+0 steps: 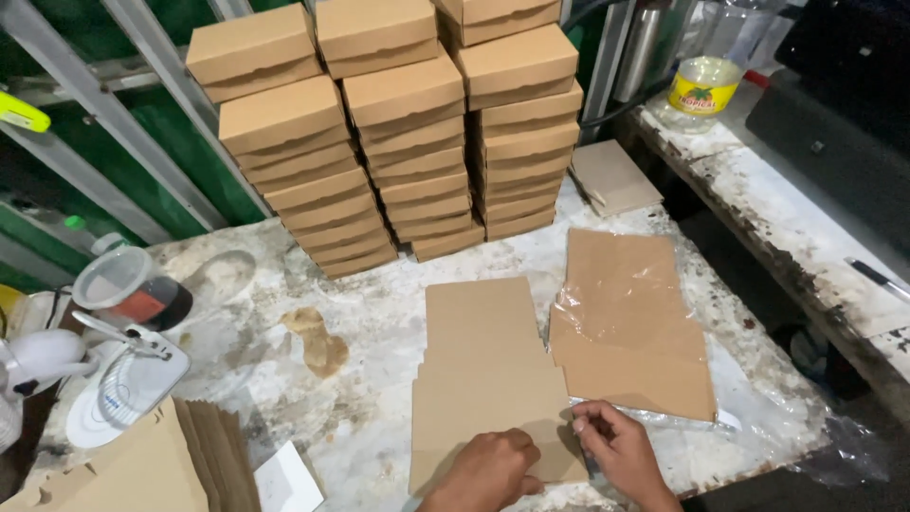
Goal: Folding a flat cardboard template into a finished packaging box.
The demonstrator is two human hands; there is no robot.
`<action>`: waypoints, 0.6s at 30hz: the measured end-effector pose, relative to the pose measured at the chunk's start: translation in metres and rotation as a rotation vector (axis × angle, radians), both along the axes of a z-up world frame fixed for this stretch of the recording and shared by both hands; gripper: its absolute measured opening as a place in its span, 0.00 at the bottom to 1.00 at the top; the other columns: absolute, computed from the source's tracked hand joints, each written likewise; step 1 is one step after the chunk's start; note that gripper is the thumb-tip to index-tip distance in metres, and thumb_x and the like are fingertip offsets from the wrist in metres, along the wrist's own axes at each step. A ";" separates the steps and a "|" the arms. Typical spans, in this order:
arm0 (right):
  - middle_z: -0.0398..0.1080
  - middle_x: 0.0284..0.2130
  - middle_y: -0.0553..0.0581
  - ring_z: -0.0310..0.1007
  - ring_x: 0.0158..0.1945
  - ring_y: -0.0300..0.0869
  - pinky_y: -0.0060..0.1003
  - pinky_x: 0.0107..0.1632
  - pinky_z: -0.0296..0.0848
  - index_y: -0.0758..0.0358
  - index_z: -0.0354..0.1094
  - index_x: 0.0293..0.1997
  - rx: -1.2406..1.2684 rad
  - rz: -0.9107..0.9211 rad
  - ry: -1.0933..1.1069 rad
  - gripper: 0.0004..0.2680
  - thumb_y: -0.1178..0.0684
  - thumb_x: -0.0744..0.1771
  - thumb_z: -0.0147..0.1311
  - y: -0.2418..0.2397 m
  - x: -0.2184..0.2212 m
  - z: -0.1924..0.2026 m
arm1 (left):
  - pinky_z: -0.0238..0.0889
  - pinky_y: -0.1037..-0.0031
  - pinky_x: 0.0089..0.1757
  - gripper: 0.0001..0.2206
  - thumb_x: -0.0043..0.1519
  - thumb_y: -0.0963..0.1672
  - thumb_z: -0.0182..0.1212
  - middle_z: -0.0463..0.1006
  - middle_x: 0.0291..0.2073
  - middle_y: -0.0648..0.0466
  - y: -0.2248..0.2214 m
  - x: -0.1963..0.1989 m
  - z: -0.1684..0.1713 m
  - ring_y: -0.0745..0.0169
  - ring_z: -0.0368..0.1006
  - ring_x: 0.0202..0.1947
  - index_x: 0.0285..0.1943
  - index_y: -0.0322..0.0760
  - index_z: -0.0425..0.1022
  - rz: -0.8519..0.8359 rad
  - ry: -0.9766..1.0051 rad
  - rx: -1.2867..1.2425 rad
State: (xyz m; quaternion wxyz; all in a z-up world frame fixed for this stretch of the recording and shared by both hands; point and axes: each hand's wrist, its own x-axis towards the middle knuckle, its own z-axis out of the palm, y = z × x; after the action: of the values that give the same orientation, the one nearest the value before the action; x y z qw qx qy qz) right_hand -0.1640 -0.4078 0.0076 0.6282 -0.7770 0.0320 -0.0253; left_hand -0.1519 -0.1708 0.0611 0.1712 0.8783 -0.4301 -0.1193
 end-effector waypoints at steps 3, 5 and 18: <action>0.72 0.20 0.52 0.67 0.20 0.36 0.29 0.28 0.69 0.65 0.78 0.41 -0.027 -0.022 0.071 0.06 0.59 0.64 0.57 0.000 0.000 0.002 | 0.63 0.53 0.34 0.14 0.60 0.48 0.63 0.74 0.37 0.43 0.003 0.001 0.018 0.38 0.72 0.34 0.39 0.29 0.76 0.050 0.143 0.023; 0.68 0.17 0.55 0.65 0.20 0.38 0.31 0.26 0.68 0.66 0.78 0.39 0.017 -0.045 0.084 0.05 0.58 0.63 0.58 0.001 0.000 -0.001 | 0.61 0.56 0.34 0.13 0.63 0.48 0.61 0.73 0.33 0.47 0.008 0.001 0.030 0.40 0.72 0.33 0.33 0.34 0.72 0.059 0.211 -0.057; 0.77 0.20 0.57 0.70 0.26 0.38 0.27 0.36 0.69 0.68 0.82 0.30 0.038 -0.335 0.054 0.04 0.61 0.59 0.62 0.013 0.006 -0.030 | 0.60 0.64 0.43 0.12 0.64 0.49 0.46 0.72 0.48 0.56 0.006 0.016 0.052 0.51 0.68 0.48 0.45 0.43 0.72 0.195 0.541 0.202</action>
State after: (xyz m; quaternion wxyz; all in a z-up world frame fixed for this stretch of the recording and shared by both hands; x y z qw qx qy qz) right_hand -0.1581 -0.3944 -0.0221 0.6287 -0.7492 0.1783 -0.1080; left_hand -0.1364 -0.1649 0.1127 0.2020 0.8644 -0.2686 -0.3739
